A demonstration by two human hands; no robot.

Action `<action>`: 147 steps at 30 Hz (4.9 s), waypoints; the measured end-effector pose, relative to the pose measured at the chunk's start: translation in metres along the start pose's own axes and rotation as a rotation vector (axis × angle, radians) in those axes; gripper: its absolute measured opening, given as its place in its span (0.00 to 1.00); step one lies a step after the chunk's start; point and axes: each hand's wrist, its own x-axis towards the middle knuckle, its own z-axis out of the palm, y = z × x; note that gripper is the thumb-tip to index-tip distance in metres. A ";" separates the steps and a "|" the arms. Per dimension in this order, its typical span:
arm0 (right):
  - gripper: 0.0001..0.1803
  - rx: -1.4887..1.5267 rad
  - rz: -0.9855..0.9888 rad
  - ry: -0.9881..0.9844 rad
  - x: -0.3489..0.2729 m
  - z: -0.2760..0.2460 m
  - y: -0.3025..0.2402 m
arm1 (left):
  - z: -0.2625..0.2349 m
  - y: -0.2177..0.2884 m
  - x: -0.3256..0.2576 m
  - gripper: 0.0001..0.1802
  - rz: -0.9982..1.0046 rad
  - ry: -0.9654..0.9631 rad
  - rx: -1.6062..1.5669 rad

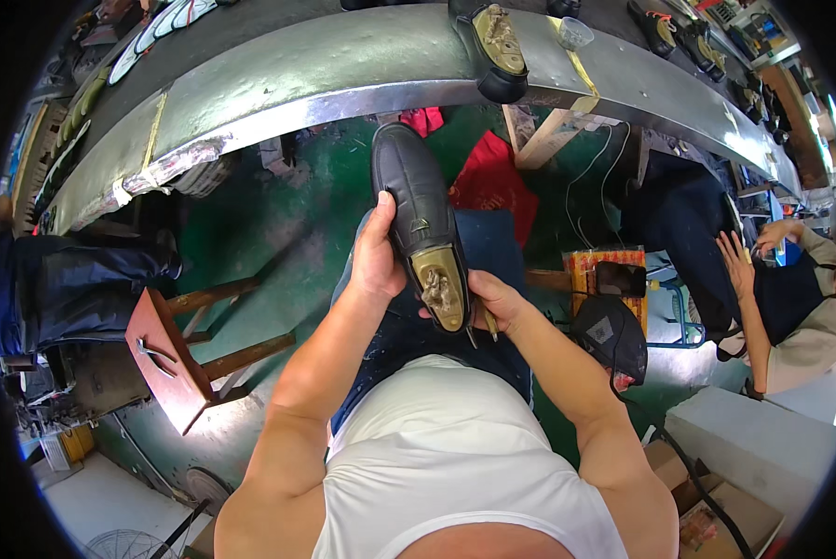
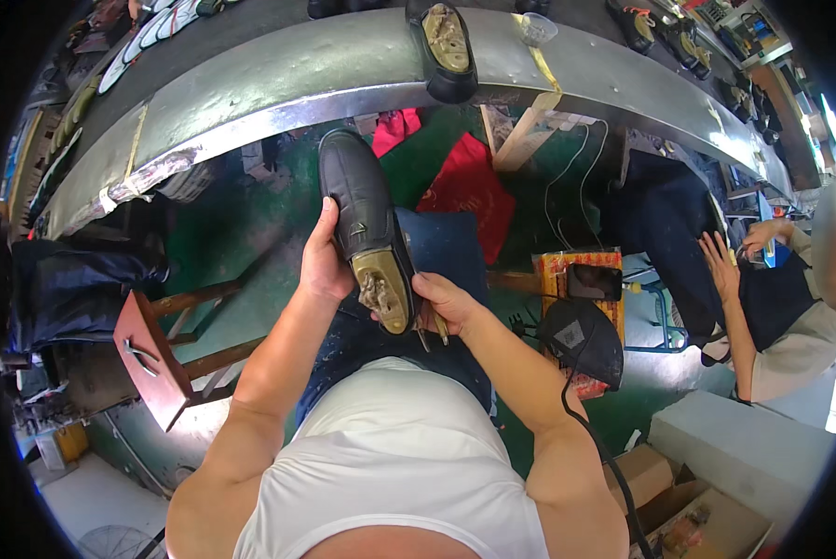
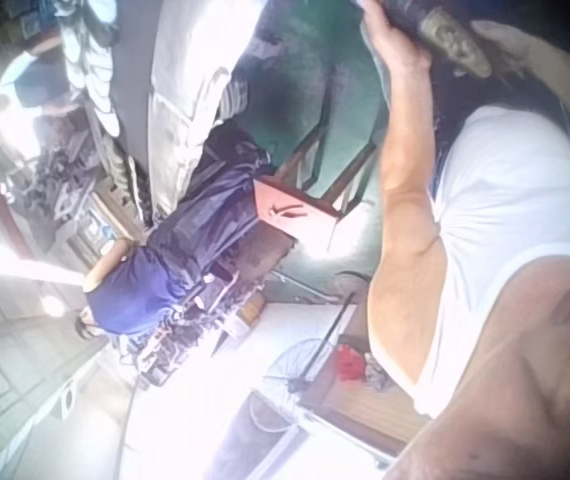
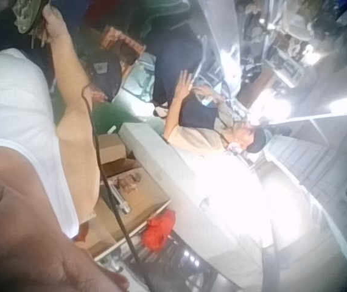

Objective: Manually finishing and assembling shoes on a conveyor belt using hand tools.

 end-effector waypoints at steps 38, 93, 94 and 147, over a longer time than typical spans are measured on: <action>0.20 -1.340 -0.895 0.988 0.057 0.053 -0.195 | -0.013 0.019 0.031 0.43 0.100 0.024 0.067; 0.15 -0.713 -0.664 0.587 -0.046 0.015 -0.077 | -0.053 -0.088 0.010 0.47 -0.176 -0.169 0.985; 0.20 -0.441 -0.695 0.490 -0.035 0.009 -0.080 | -0.053 -0.089 0.010 0.47 -0.176 -0.171 0.985; 0.11 -1.341 0.442 0.442 -0.073 0.028 -0.054 | -0.065 -0.107 0.004 0.51 -0.040 -0.222 0.902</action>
